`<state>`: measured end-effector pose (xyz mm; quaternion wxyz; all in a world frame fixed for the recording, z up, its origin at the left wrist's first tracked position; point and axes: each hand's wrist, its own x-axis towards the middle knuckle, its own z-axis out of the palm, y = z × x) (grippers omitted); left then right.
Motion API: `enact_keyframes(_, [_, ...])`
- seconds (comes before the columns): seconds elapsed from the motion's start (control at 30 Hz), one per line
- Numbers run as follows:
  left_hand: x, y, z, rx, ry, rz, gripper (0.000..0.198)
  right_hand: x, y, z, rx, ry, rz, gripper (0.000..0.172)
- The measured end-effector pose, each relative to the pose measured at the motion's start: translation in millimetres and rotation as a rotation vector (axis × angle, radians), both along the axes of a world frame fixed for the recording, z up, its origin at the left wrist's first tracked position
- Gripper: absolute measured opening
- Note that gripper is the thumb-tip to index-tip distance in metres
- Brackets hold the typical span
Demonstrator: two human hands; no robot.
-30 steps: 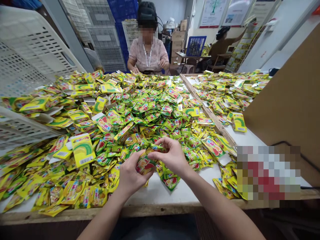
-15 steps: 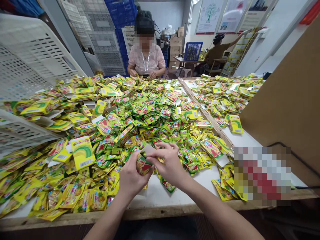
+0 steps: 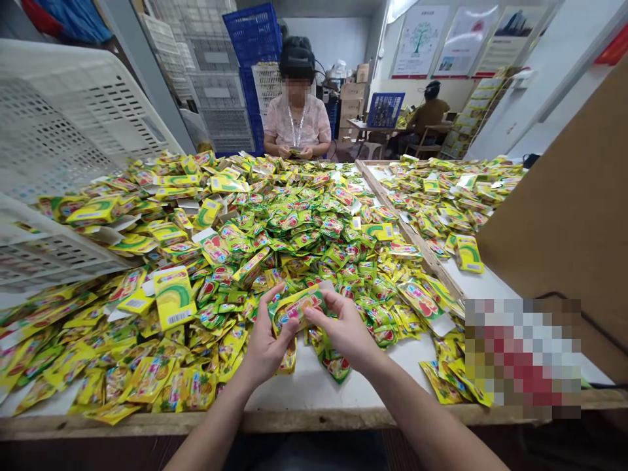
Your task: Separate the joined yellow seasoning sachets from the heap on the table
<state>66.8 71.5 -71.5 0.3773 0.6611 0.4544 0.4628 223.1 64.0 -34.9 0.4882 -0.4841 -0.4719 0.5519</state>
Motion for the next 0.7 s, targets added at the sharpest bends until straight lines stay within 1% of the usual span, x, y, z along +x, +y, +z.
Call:
enact_keyframes(0.03, [0, 0, -1.9, -0.045, -0.058, -0.011, 0.047, 0, -1, 1.1, -0.048, 0.028, 0.049, 0.032])
enact_keyframes(0.1, [0, -1, -5.4, -0.066, -0.118, 0.002, 0.036, 0, -5, 1.4, -0.109, 0.061, 0.136, 0.030])
enact_keyframes(0.17, [1, -4, -7.0, -0.013, -0.134, 0.019, 0.027, -3, -8, -2.1, -0.107, 0.071, 0.175, 0.028])
enact_keyframes(0.2, [2, -5, -7.2, 0.022, -0.142, 0.030, 0.025, -5, -10, -5.5, -0.081, 0.065, 0.162, 0.027])
enact_keyframes(0.23, [3, -6, -7.3, 0.050, -0.153, 0.046, 0.024, -6, -12, -9.8, -0.037, 0.055, 0.109, 0.026])
enact_keyframes(0.27, [3, -7, -7.2, 0.059, -0.165, 0.057, 0.024, -6, -14, -14.8, 0.017, 0.045, 0.018, 0.027])
enact_keyframes(0.3, [4, -7, -7.3, 0.036, -0.174, 0.050, 0.025, -5, -15, -19.7, 0.066, 0.037, -0.090, 0.030])
enact_keyframes(0.33, [3, -7, -7.5, -0.016, -0.178, 0.016, 0.028, -2, -14, -23.8, 0.094, 0.030, -0.185, 0.036])
enact_keyframes(0.37, [2, -7, -7.7, -0.082, -0.175, -0.045, 0.034, 5, -11, -26.1, 0.094, 0.017, -0.240, 0.044])
enact_keyframes(0.4, [0, -6, -8.1, -0.145, -0.170, -0.114, 0.041, 16, -6, -25.5, 0.073, -0.012, -0.247, 0.051])
enact_keyframes(0.43, [-2, -4, -8.3, -0.189, -0.170, -0.174, 0.049, 31, 2, -21.1, 0.048, -0.071, -0.227, 0.054])
enact_keyframes(0.47, [-5, -3, -8.4, -0.206, -0.174, -0.207, 0.057, 50, 13, -12.3, 0.035, -0.171, -0.208, 0.053])
enact_keyframes(0.5, [-7, -2, -8.2, -0.195, -0.182, -0.200, 0.062, 73, 25, 0.7, 0.061, -0.298, -0.240, 0.047])
enact_keyframes(0.53, [-10, -1, -7.6, -0.166, -0.187, -0.161, 0.063, 98, 39, 17.5, 0.151, -0.475, -0.404, 0.036])
enact_keyframes(0.57, [-12, 0, -6.9, -0.132, -0.183, -0.110, 0.061, 124, 52, 36.6, 0.256, -0.661, -0.621, 0.029])
enact_keyframes(0.6, [-14, 0, -5.8, -0.105, -0.168, -0.067, 0.055, 148, 64, 56.1, 0.307, -0.725, -0.778, 0.024])
enact_keyframes(0.63, [-15, -1, -4.6, -0.085, -0.141, -0.043, 0.047, 168, 74, 73.9, 0.335, -0.760, -0.896, 0.025])
enact_keyframes(0.67, [-16, -2, -3.4, -0.072, -0.108, -0.041, 0.040, 182, 82, 87.7, 0.361, -0.801, -1.008, 0.033])
enact_keyframes(0.7, [-15, -4, -2.1, -0.064, -0.071, -0.059, 0.033, 189, 87, 95.7, 0.388, -0.846, -1.060, 0.041])
